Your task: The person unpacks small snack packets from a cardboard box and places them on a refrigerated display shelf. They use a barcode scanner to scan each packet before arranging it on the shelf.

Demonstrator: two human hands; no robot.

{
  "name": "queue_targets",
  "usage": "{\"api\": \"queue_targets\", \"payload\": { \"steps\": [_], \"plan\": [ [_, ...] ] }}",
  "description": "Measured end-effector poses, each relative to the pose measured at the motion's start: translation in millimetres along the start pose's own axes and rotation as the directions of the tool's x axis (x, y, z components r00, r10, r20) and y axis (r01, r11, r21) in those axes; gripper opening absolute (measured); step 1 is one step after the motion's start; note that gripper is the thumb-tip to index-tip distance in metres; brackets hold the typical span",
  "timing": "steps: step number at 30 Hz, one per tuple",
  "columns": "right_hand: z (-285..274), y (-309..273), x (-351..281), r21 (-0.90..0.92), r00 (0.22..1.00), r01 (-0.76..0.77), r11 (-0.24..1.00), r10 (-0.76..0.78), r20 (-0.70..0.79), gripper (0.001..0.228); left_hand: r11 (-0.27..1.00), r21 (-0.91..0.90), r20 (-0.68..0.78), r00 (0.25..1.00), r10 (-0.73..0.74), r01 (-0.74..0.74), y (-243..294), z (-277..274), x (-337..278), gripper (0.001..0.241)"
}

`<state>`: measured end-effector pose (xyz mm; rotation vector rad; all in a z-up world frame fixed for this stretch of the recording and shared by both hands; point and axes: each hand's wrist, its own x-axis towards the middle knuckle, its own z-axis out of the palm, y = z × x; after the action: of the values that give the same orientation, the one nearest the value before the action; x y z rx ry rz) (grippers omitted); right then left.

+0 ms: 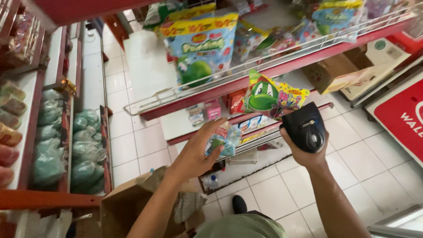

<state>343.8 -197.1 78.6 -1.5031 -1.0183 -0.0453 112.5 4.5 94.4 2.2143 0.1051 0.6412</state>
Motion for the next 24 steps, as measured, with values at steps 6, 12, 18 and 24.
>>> {"api": "queue_targets", "payload": {
  "steps": [6, 12, 18, 24],
  "plan": [
    [-35, 33, 60, 0.058, 0.997, 0.079, 0.995, -0.079, -0.008, 0.039, 0.990, 0.134, 0.015, 0.999, 0.047, -0.048, 31, 15, 75, 0.069],
    [-43, 52, 141, 0.094, 0.979, 0.203, 0.975, -0.205, 0.014, 0.044, 0.980, 0.138, -0.105, 0.982, 0.158, -0.143, 40, 25, 138, 0.070],
    [-40, 59, 195, -0.237, 0.973, 0.176, 0.955, -0.132, 0.191, 0.053, 0.972, 0.236, -0.148, 0.988, 0.035, 0.001, 26, 36, 172, 0.070],
    [-30, 62, 190, -0.481, 0.877, 0.481, 0.733, -0.399, 0.269, 0.069, 0.933, 0.355, -0.137, 0.990, -0.015, 0.063, 26, 36, 188, 0.070]
  ]
}}
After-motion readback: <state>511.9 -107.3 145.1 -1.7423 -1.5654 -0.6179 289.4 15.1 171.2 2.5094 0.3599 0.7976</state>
